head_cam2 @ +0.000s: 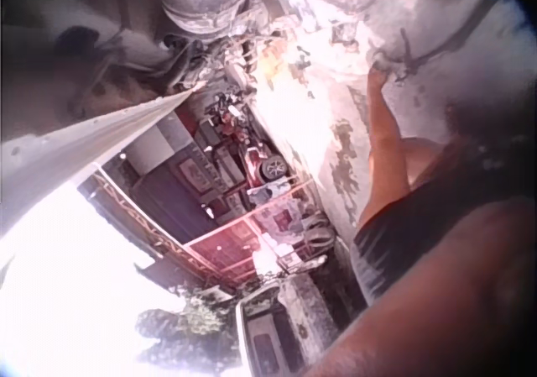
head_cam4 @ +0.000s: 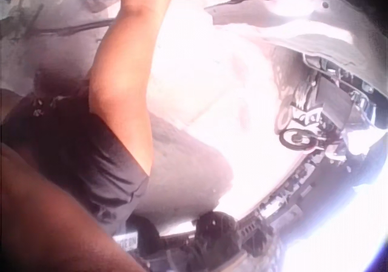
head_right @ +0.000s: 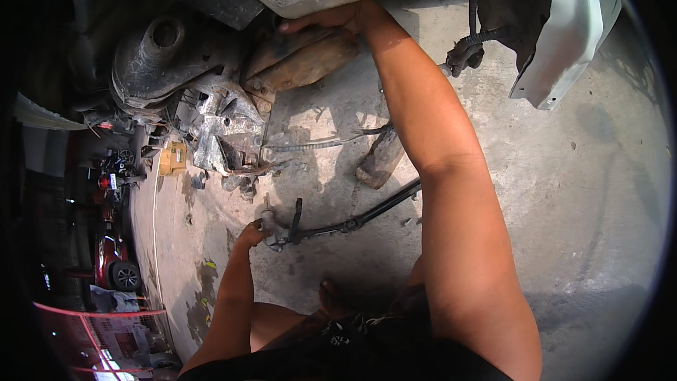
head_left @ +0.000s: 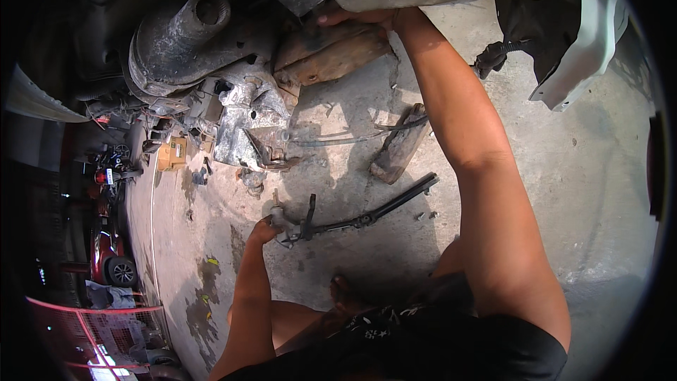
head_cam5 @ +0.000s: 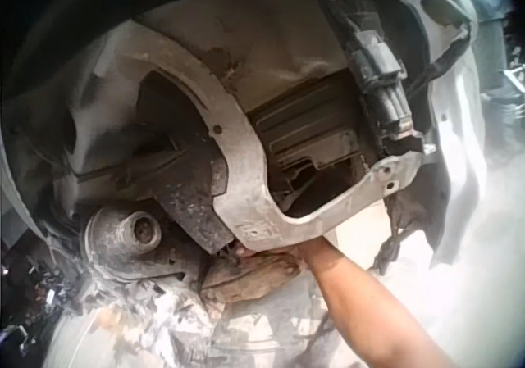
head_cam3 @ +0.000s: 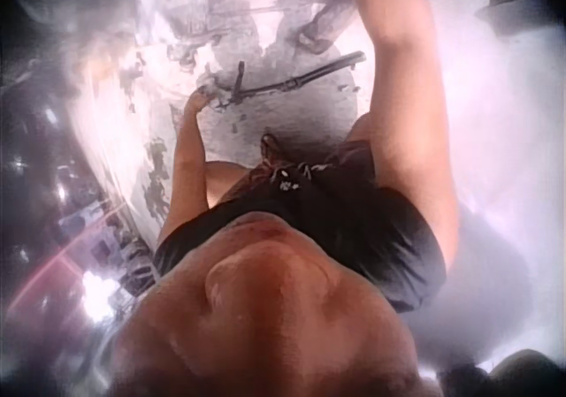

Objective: The person removes and installs a brake caliper and related suspension components on a vehicle using a wrench. They repeatedly detach and reattach the caliper, adjust bolts, and handle various metal parts on the floor before placing tools in a toolbox.

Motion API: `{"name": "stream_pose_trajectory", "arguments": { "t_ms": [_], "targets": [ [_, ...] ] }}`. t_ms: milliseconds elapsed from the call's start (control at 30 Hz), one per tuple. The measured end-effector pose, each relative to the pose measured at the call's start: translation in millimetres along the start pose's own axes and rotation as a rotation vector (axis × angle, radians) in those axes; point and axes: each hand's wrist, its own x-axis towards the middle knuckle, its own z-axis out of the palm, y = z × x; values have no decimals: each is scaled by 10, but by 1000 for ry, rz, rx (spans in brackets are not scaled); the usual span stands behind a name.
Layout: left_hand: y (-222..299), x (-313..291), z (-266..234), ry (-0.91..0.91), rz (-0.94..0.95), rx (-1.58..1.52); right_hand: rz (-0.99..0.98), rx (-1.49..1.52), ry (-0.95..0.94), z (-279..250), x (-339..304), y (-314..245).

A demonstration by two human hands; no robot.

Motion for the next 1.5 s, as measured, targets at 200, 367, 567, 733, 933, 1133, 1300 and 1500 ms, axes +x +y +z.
{"name": "stream_pose_trajectory", "arguments": {
  "t_ms": [200,367,567,733,933,1133,1300,1500],
  "targets": [
    [644,-641,-1216,-288,-14,-87,127,623,79,-34,-81,707],
    [570,-1235,-1613,-94,94,-369,-77,-46,-48,266,-101,940],
    [434,-1420,-1275,-340,-184,-367,-307,-742,-341,296,-180,842],
    [299,-1336,-1220,-262,-154,-618,-324,-740,-274,307,-171,848],
    [394,-1205,-1257,-303,-80,-553,-282,-495,-261,331,-44,771],
    [510,-1205,-1283,-284,-56,-529,-305,-154,-343,508,188,616],
    [407,-1237,-1294,-266,-26,-460,-304,-152,-249,541,237,843],
    [411,-1186,-1321,-236,8,-374,-288,-221,-102,390,180,1098]
  ]
}}
